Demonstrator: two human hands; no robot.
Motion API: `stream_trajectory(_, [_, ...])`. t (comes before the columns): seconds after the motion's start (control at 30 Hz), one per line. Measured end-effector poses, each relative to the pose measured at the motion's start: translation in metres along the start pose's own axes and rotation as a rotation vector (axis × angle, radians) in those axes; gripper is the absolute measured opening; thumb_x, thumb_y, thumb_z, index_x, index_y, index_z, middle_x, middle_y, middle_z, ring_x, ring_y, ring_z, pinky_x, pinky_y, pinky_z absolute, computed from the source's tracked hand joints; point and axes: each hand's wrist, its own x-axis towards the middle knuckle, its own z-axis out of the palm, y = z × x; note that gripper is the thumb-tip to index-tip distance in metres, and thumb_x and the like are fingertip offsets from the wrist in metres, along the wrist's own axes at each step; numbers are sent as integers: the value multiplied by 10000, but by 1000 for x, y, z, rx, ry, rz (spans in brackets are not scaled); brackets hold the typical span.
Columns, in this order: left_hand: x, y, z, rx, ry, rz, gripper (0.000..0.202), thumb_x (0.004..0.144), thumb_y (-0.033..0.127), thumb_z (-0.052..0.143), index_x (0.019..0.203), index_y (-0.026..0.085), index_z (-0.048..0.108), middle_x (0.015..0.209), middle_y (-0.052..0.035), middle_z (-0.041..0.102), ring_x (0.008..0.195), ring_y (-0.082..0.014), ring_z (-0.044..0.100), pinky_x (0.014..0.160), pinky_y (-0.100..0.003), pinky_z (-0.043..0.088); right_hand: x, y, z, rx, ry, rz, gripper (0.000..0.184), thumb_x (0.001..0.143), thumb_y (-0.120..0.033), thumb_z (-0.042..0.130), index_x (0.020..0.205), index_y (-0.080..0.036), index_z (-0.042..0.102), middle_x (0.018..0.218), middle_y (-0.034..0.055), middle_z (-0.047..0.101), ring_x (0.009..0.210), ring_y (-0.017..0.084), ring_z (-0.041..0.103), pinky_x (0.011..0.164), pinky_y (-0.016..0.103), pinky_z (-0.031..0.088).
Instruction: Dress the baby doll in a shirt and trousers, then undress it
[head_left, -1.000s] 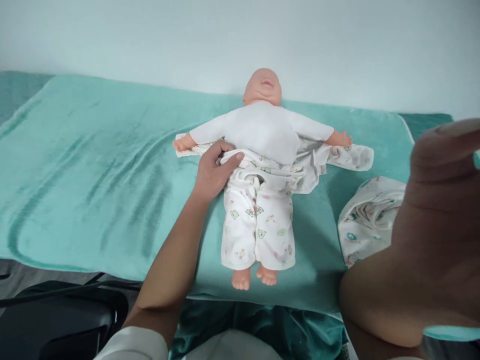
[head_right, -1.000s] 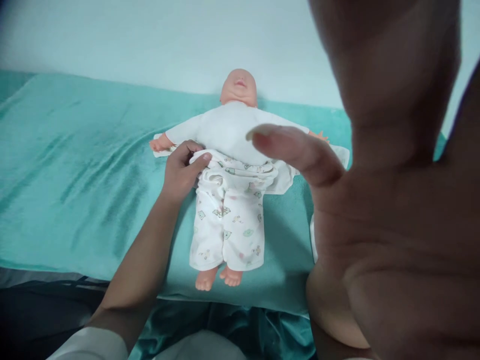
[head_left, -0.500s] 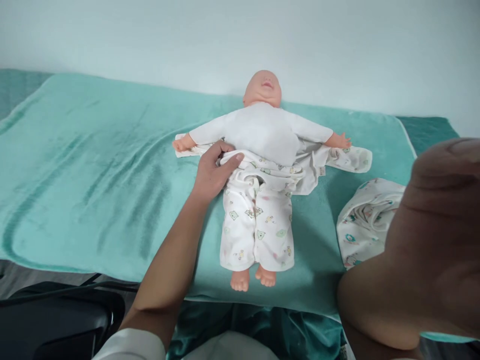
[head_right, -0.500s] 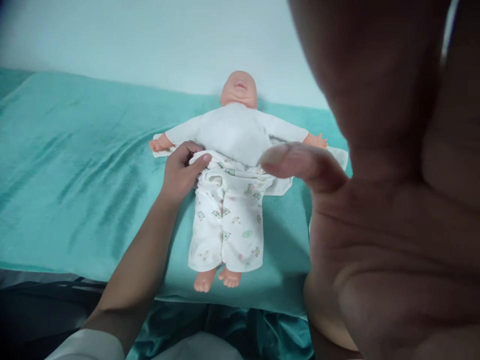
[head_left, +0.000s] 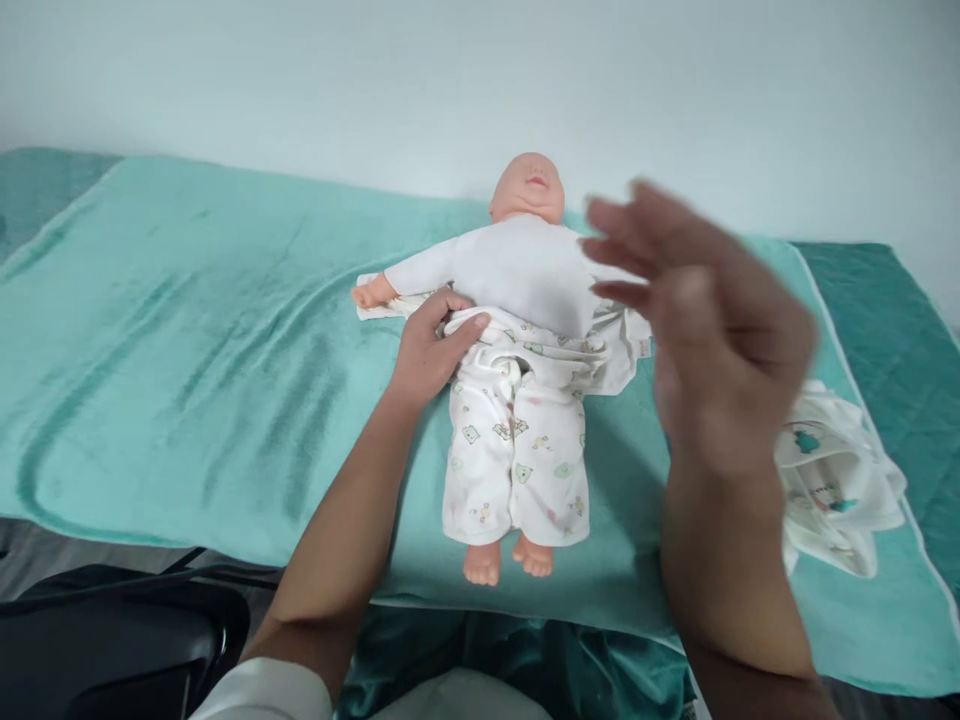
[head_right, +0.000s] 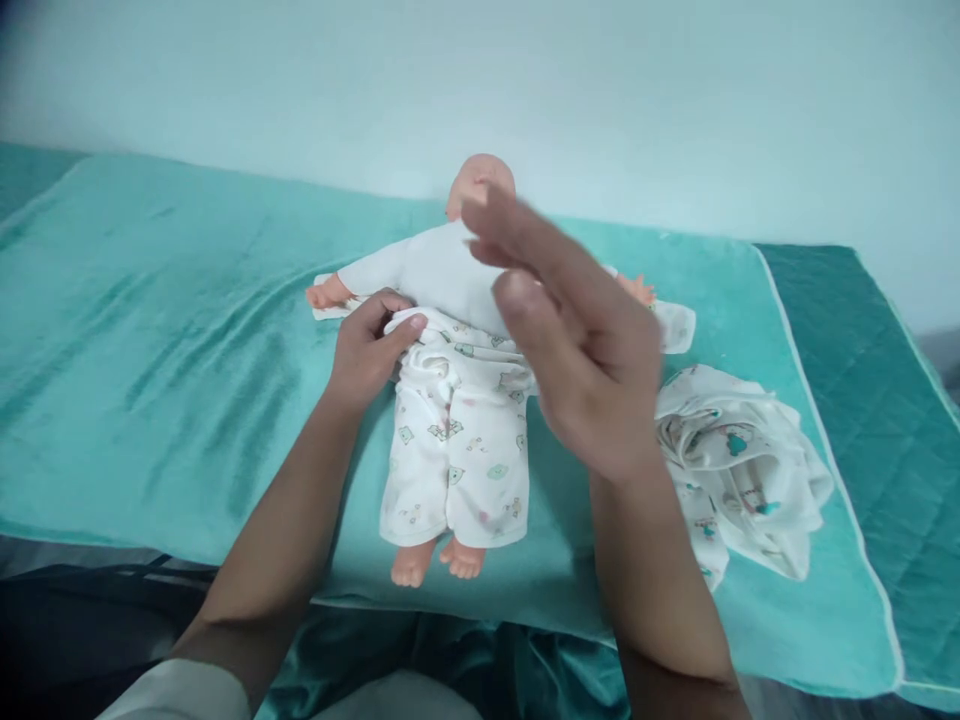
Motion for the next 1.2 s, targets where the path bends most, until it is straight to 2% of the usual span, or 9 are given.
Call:
stream_trajectory(0.1, [1, 1, -3, -13, -30, 34, 290, 875, 482, 681, 811, 204, 624, 787, 5, 593, 769, -150, 549, 764, -298, 483, 11, 40, 9, -191, -93, 20, 206, 1000, -355, 575, 1091, -217, 697, 1042, 40, 732, 957, 207, 679, 817, 372, 546])
stream_trajectory(0.17, [1, 1, -5, -7, -74, 95, 271, 865, 471, 697, 837, 208, 638, 834, -1, 611, 821, -162, 568, 819, -318, 484, 13, 59, 13, -438, -130, 31, 207, 981, -375, 596, 900, -198, 669, 839, 32, 679, 811, 195, 630, 733, 348, 492])
stream_trajectory(0.3, [2, 0, -9, 59, -174, 195, 255, 822, 446, 751, 876, 224, 638, 933, -13, 619, 947, -193, 572, 899, -349, 470, 9, 71, 14, -682, -146, -11, 271, 951, -393, 626, 768, -203, 562, 814, 34, 591, 784, 194, 542, 690, 332, 399])
stream_trajectory(0.53, [-5, -3, -4, 159, -110, 277, 213, 885, 408, 678, 832, 228, 576, 905, -20, 610, 947, -213, 553, 921, -390, 448, -16, 73, 7, -577, -245, -75, 391, 1017, -447, 488, 702, -218, 515, 710, 19, 509, 746, 193, 473, 719, 344, 365])
stream_trajectory(0.77, [-20, -11, -2, 208, -43, 207, 197, 916, 401, 609, 829, 235, 549, 870, -32, 598, 906, -224, 552, 872, -385, 452, -51, 83, 4, -471, -267, 113, 539, 1008, -591, 400, 613, -225, 367, 592, -8, 412, 612, 163, 419, 640, 329, 322])
stream_trajectory(0.9, [-39, -6, -3, 149, -51, 191, 278, 963, 438, 525, 778, 233, 500, 790, -15, 548, 809, -192, 530, 795, -348, 439, -56, 89, 3, -475, -262, 145, 507, 932, -655, 506, 671, -225, 447, 648, -5, 469, 677, 179, 466, 682, 323, 353])
stream_trajectory(1.03, [-69, 3, -8, 135, -83, 164, 358, 984, 465, 482, 720, 224, 453, 695, 10, 467, 713, -170, 479, 727, -330, 407, -62, 93, -5, -383, -326, 196, 460, 828, -673, 646, 860, -221, 569, 841, 21, 575, 793, 204, 534, 723, 325, 412])
stream_trajectory(1.13, [-84, 4, -13, 118, -114, 95, 339, 965, 492, 519, 766, 219, 494, 736, 7, 498, 733, -163, 494, 725, -315, 417, -67, 91, -10, -319, -376, 269, 532, 731, -672, 746, 962, -218, 593, 917, 24, 594, 833, 210, 548, 730, 324, 435])
stream_trajectory(1.2, [-89, 4, -16, 83, -133, 65, 306, 933, 508, 577, 848, 217, 536, 838, -9, 550, 818, -169, 529, 783, -314, 445, -70, 89, -9, -329, -334, 324, 548, 687, -672, 778, 914, -212, 586, 857, 9, 584, 788, 199, 531, 695, 316, 421])
